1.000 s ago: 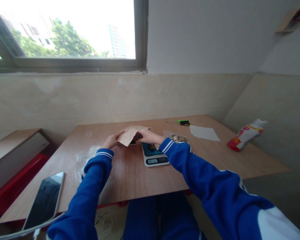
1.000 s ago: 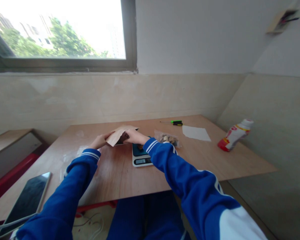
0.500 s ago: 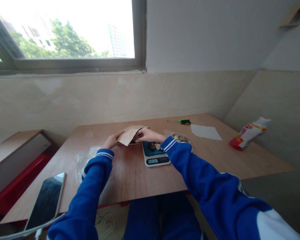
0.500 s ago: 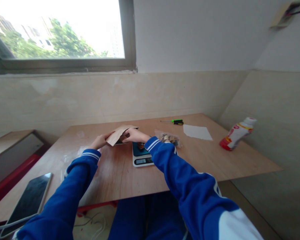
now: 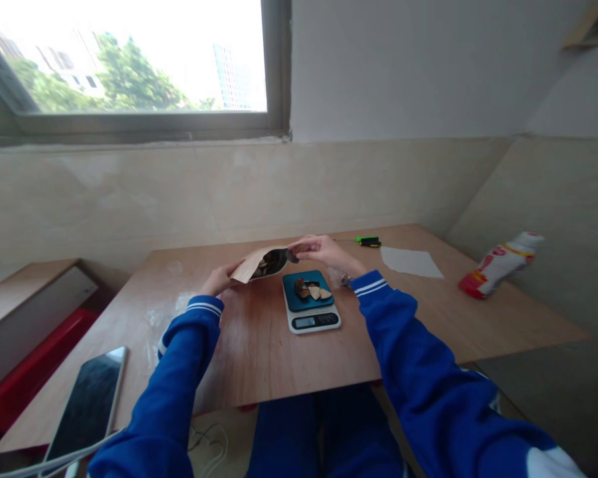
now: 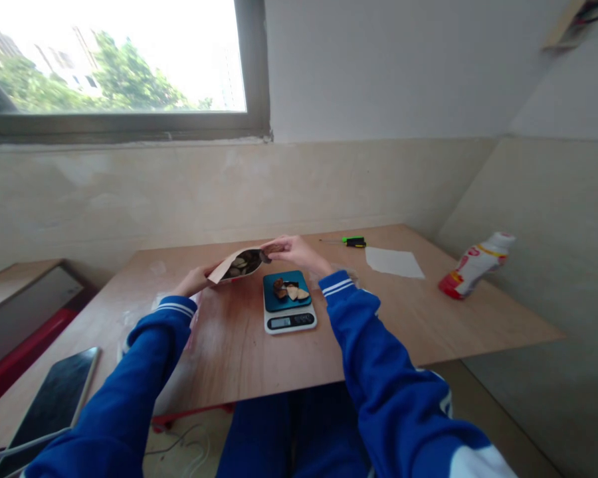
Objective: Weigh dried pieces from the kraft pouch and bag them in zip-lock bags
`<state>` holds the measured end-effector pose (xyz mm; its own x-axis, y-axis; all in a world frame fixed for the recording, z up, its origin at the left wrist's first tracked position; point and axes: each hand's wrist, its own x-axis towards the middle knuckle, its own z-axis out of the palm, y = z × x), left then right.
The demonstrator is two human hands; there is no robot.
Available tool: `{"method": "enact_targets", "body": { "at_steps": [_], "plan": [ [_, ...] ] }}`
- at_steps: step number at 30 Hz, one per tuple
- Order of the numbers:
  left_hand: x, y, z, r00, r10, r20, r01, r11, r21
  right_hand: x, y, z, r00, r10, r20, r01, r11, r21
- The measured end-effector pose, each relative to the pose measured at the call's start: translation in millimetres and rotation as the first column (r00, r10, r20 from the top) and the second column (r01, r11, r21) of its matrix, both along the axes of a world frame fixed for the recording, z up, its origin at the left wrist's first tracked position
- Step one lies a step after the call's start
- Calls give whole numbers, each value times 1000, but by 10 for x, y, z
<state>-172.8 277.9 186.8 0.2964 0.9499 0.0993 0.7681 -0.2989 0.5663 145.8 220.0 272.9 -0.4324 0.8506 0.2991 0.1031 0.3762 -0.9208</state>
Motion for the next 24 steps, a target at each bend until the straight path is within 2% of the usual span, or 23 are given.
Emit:
{"method": "enact_targets", "body": {
  "at_steps": [3,5,8,11,16,20,24],
  "plan": [
    [5,-17,14,1000,0,16,0,1000,4,287,50,-196,986,-148,70,157,978,-135],
    [14,-37,33,1000,6,25,-6,1000,7,385,94,-401,969,-229,96,243,957,-162],
    [27,-62,60,999,15,30,-15,1000,6,402,151,-682,947,-295,126,313,936,-161],
    [35,-74,73,999,18,28,-18,1000,1,356,188,-845,937,-304,172,332,929,-166],
    [47,-85,96,999,34,24,-34,999,-12,361,238,-907,915,-310,257,349,929,-121],
    [60,-94,117,999,42,21,-41,999,-17,374,302,-873,884,-347,315,381,923,-54],
    [69,-102,123,999,42,23,-42,999,-18,217,377,-807,882,-323,343,350,936,-19]
  ]
}}
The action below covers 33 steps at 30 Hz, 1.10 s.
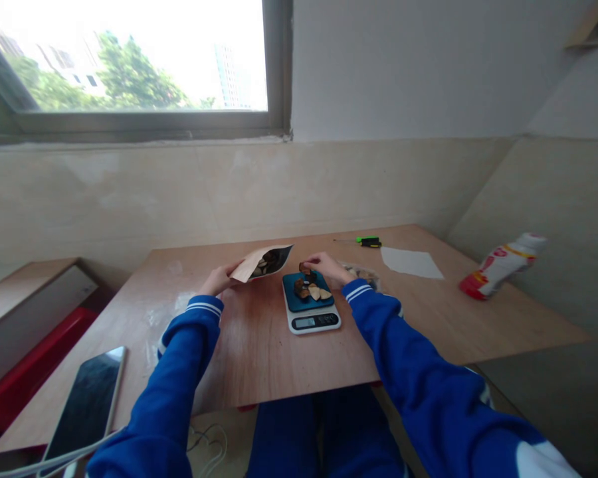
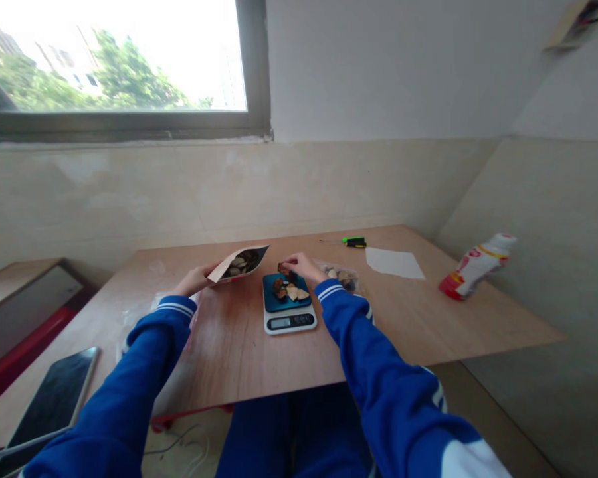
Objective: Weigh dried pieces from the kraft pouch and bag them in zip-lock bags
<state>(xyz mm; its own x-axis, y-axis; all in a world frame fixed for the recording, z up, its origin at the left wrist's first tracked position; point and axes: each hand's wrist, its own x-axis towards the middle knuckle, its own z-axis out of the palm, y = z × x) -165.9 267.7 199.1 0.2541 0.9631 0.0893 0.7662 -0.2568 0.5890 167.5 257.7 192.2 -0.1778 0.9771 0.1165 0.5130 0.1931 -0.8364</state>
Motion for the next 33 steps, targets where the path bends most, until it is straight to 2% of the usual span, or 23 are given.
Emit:
{"method": "enact_targets", "body": {
  "at_steps": [7,10,13,16,19,21,23,25,27,30,33],
  "plan": [
    [-7,1,-12,1000,-13,-9,13,1000,2,-450,57,26,993,90,75,-90,996,2],
    [-11,6,-11,1000,0,-15,0,1000,3,-507,26,23,989,54,140,-59,998,36],
    [-11,11,-7,1000,8,-14,-8,1000,5,-482,-24,112,987,-39,153,16,988,151],
    [-12,13,1,1000,9,-7,-9,1000,5,-445,-94,351,988,-125,87,95,953,287],
    [-16,15,20,1000,10,-2,-10,1000,1,-460,-215,713,990,-142,-1,132,914,384],
    [-17,15,35,1000,8,-1,-8,1000,-1,-515,-321,960,995,-72,-63,93,883,460],
    [-13,12,47,1000,5,-1,-5,1000,-1,-598,-420,1152,997,78,-21,-57,869,492],
    [-8,8,52,1000,0,-2,0,1000,3,-690,-488,1248,959,244,147,-284,857,430],
    [-4,6,42,1000,-9,0,9,1000,11,-775,-510,1242,877,332,347,-444,837,320],
    [-7,15,0,1000,-28,5,28,999,21,-872,-471,1116,756,331,564,-496,853,164],
    [-19,37,-53,999,-43,3,43,999,24,-954,-385,973,689,357,631,-488,872,40]
  ]
}}
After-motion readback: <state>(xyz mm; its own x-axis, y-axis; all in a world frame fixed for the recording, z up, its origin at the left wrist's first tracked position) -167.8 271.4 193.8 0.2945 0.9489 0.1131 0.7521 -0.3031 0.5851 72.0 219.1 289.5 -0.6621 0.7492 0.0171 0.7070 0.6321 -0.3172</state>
